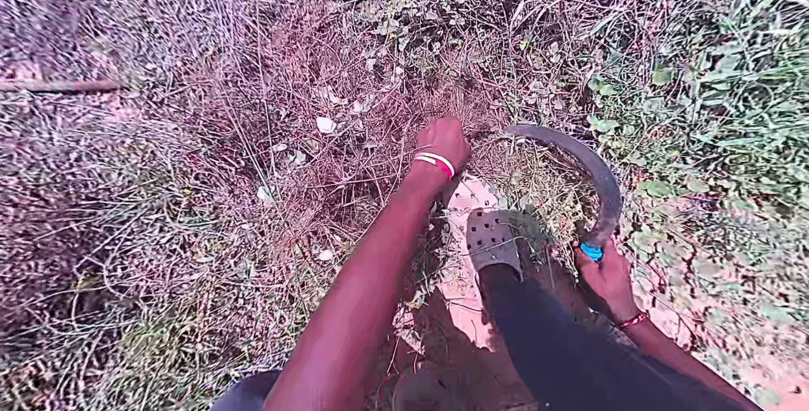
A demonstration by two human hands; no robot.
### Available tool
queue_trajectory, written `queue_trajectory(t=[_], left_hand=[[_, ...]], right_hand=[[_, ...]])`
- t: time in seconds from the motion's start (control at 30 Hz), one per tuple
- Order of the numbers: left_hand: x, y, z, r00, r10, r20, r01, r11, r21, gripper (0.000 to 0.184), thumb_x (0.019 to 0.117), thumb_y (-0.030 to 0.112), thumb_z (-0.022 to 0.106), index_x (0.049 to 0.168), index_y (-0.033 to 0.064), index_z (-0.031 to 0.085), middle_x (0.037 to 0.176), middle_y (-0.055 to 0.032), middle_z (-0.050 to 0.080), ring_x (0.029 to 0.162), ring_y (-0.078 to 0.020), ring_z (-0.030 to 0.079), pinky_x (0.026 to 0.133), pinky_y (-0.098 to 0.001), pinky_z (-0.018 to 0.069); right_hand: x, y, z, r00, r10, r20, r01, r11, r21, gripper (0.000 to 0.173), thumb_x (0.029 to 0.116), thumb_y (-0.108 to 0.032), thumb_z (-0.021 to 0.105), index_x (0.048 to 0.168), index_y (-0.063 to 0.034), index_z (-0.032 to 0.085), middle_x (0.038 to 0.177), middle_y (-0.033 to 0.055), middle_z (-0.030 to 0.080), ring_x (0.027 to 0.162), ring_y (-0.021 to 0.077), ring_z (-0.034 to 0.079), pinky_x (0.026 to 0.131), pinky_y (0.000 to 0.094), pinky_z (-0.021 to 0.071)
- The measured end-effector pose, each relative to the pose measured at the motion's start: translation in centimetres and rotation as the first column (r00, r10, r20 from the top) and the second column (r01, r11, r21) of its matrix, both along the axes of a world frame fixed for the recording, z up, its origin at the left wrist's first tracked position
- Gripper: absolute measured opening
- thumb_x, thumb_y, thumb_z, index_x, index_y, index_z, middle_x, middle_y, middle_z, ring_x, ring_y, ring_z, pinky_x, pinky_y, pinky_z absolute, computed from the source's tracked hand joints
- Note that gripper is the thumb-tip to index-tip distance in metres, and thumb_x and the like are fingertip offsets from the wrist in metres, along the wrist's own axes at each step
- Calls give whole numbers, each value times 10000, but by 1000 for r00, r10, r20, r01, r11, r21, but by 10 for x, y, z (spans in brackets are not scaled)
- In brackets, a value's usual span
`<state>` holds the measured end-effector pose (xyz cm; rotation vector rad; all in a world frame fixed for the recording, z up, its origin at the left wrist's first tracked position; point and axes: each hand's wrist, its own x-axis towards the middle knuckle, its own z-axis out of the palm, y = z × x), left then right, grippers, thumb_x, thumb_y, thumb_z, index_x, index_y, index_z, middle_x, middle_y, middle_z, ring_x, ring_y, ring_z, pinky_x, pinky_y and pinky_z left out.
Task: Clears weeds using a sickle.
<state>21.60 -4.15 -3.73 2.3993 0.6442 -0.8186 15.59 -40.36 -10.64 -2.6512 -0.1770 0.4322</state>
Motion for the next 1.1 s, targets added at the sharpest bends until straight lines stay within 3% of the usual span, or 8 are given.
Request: queue_trajectory(t=[0.13, 0.23, 0.37, 0.47, 0.67, 0.87, 0.97, 1.1], left_hand=[[-70, 61, 1, 993, 113, -33, -109, 987, 118, 473, 1070, 183, 537, 1445, -95, 466, 1423, -340, 536, 1373, -468, 508, 1133, -614, 379], [-168, 140, -18, 972, 231, 35, -231, 927, 296, 418, 1057, 147, 565, 1395, -92, 511, 1277, -371, 605, 1210, -537, 592, 1003, -699, 441], [-235, 189, -15, 957, 288, -44, -234, 848, 476, 712, 873, 102, 800, 1477, -25, 444, 1266, -405, 583, 1134, -619, 592, 885, -777, 465], [-249, 196, -16, 941, 335, -40, -268, 814, 515, 562, 959, 121, 697, 1447, -30, 464, 1151, -414, 619, 1067, -625, 620, 820, -765, 489], [-251, 204, -17, 929, 361, 77, -349, 791, 502, 518, 1001, 90, 622, 1461, -67, 444, 1272, -464, 541, 1118, -675, 569, 849, -816, 440], [-254, 232, -54, 845, 504, 180, -535, 783, 318, 542, 987, 108, 629, 1470, -32, 428, 1136, -460, 596, 1088, -666, 580, 859, -825, 413], [-245, 221, -58, 798, 568, 198, -602, 749, 277, 522, 1043, 178, 578, 1463, -78, 406, 1205, -467, 574, 1159, -667, 552, 910, -824, 395], [-241, 212, -56, 798, 584, 150, -600, 750, 279, 521, 1039, 177, 579, 1451, -86, 398, 1218, -455, 573, 1151, -652, 565, 902, -801, 425]], right_hand=[[1, 5, 7, 994, -50, -94, 49, 999, -19, 514, 938, -70, 592, 1370, 187, 482, 1104, 422, 633, 1052, 582, 630, 925, 709, 439], [0, 4, 5, 992, -55, -112, 56, 998, -1, 483, 937, -100, 578, 1334, 167, 509, 1046, 388, 643, 987, 530, 648, 868, 681, 463], [3, 2, 4, 989, -69, -130, 77, 995, 55, 458, 927, -91, 564, 1325, 134, 527, 1013, 318, 653, 899, 394, 661, 817, 585, 498], [5, 3, 4, 985, -76, -156, 92, 991, 95, 428, 929, -77, 567, 1304, 128, 539, 1008, 280, 648, 858, 312, 644, 795, 523, 506], [10, 10, 23, 953, -151, -264, 199, 966, 167, 363, 895, -94, 603, 1218, 64, 556, 825, 31, 582, 618, 28, 560, 593, 253, 508], [34, 83, 59, 986, -104, -131, 153, 879, 451, 167, 870, -94, 638, 1012, -45, 566, 729, -97, 565, 564, -31, 563, 558, 171, 523], [64, 150, 70, 995, 76, -61, -28, 821, 571, 242, 914, -116, 617, 1145, -97, 549, 722, -98, 567, 552, -5, 572, 552, 205, 536], [107, 248, 64, 929, 356, -103, -267, 836, 480, 527, 997, -211, 538, 1478, -57, 385, 990, 131, 628, 755, 207, 658, 686, 413, 571]])
